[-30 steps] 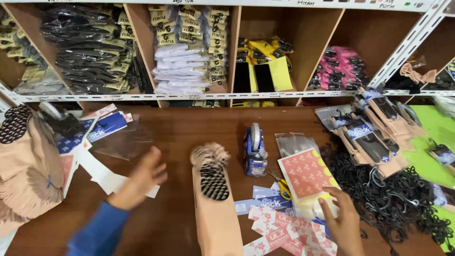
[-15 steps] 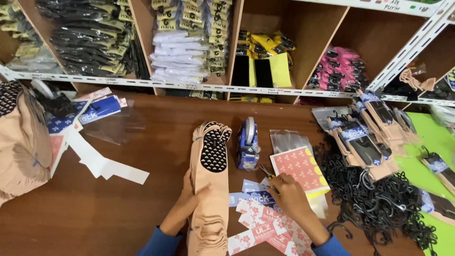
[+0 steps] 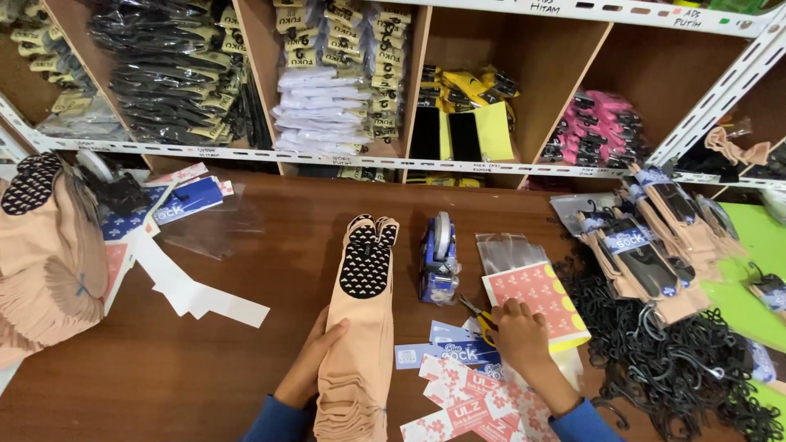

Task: The person cuts a rubber band from a bundle of socks using scissors, then separates the socks and attaches plastic hangers to them one by one. The socks are arranged on the table as they are prepared.

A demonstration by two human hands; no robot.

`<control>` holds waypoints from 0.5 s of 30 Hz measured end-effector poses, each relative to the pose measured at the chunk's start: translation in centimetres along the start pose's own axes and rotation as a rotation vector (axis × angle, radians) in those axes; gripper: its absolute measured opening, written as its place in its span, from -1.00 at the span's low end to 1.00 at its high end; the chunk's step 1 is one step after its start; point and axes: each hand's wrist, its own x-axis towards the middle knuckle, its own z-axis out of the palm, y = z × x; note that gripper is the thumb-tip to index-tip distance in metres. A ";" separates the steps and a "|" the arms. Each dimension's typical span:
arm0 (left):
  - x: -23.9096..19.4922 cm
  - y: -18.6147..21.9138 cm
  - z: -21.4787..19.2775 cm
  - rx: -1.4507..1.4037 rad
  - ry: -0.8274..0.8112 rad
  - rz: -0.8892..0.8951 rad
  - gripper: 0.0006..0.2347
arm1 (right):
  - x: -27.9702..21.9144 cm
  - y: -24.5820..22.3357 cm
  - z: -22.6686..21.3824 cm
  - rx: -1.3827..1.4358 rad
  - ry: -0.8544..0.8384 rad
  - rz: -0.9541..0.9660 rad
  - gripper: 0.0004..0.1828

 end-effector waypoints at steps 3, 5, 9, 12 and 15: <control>-0.2 1.0 0.2 -0.170 0.048 -0.021 -0.50 | 0.7 0.2 0.3 -0.125 0.026 -0.024 -0.49; 1.0 0.3 -0.7 -0.289 0.089 -0.040 -0.60 | 0.8 0.1 0.4 -0.187 0.012 -0.032 -0.46; 5.2 -2.7 -4.2 -0.178 0.211 0.029 -0.62 | 1.7 -0.5 0.6 -0.091 0.015 -0.095 -0.75; 6.3 -4.4 -6.2 0.442 0.248 0.225 -0.57 | 1.3 -0.8 -1.8 0.094 -0.135 -0.048 -0.74; 6.8 -3.6 -8.1 0.996 0.356 0.541 -0.61 | 0.9 0.2 -5.6 0.462 -0.341 0.021 -0.77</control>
